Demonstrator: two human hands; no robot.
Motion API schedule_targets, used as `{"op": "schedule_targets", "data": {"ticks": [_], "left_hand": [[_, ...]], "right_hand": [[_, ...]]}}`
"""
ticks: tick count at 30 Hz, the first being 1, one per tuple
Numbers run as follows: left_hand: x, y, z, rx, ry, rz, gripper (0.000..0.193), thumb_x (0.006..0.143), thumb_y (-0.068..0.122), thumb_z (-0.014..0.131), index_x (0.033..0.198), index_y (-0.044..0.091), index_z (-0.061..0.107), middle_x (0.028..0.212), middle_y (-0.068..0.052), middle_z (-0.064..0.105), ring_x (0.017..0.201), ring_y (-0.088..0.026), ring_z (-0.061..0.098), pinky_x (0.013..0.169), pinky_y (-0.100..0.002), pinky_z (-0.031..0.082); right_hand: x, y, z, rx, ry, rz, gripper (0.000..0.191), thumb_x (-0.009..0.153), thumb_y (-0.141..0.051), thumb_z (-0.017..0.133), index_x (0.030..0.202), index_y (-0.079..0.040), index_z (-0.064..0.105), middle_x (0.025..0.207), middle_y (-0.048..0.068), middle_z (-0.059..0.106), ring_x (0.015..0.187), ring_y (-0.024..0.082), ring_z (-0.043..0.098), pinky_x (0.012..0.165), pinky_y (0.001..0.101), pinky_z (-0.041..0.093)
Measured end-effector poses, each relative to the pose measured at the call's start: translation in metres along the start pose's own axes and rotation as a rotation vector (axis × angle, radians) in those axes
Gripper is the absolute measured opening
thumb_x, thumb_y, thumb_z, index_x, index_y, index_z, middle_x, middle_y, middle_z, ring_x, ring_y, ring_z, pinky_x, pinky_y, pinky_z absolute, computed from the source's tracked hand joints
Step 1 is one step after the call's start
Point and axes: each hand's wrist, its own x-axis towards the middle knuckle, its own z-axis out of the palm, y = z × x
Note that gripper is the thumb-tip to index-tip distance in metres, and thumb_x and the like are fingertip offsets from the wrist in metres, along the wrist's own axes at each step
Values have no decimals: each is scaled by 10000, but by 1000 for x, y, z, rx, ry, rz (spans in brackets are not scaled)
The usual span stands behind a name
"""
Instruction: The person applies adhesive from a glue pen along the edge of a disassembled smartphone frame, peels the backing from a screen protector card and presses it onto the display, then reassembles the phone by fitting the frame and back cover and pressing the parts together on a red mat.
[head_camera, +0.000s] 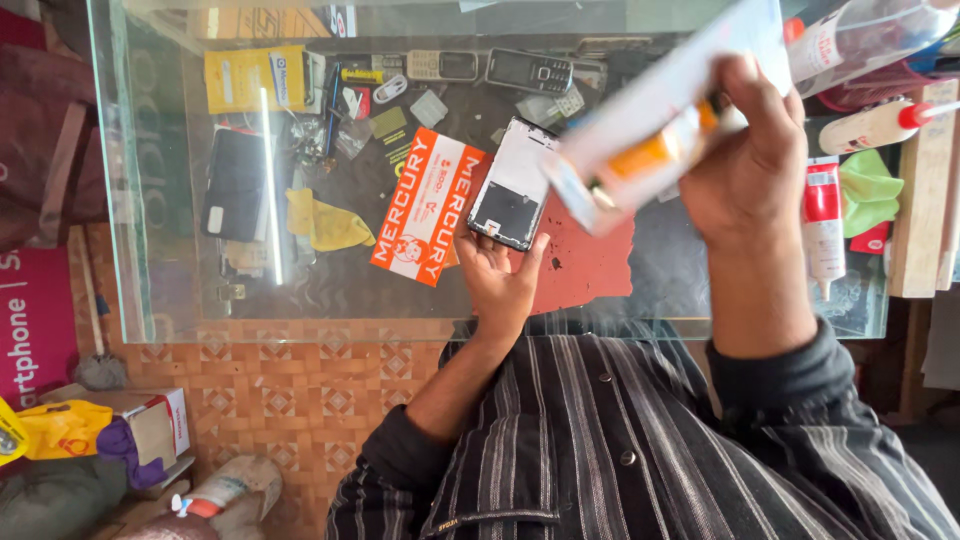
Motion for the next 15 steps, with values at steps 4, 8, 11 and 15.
{"op": "schedule_targets", "data": {"ticks": [4,8,11,15], "left_hand": [[10,6,3,46,2,-1,833,851,-140,786,1512,-19,293,1428,-149,461,1310,-225,551,1142,-353,496],[20,18,3,112,-35,8,854,839,-27,840,1515,8,321,1416,-144,502,1225,-189,572,1038,-334,505],[31,21,0,400,-41,142,906,764,55,934,1484,16,385,1434,-156,512,1124,-181,577,912,-325,477],[43,16,-1,485,-61,369,912,755,100,956,1476,37,399,1515,-147,462,1274,-221,577,1091,-373,501]], "right_hand": [[-58,-8,-41,-201,142,220,270,1013,-197,656,1221,-24,657,1066,117,711,905,184,704,799,311,595],[-120,14,-45,-280,202,572,364,1062,-284,632,1267,17,624,1022,122,689,803,184,664,638,293,539],[-152,19,-32,90,181,834,553,994,-442,500,1383,-49,505,1140,172,630,932,317,693,773,475,610],[-169,0,-14,536,-33,874,787,979,-596,375,1524,-33,307,1367,275,508,1021,440,650,805,628,573]]}}
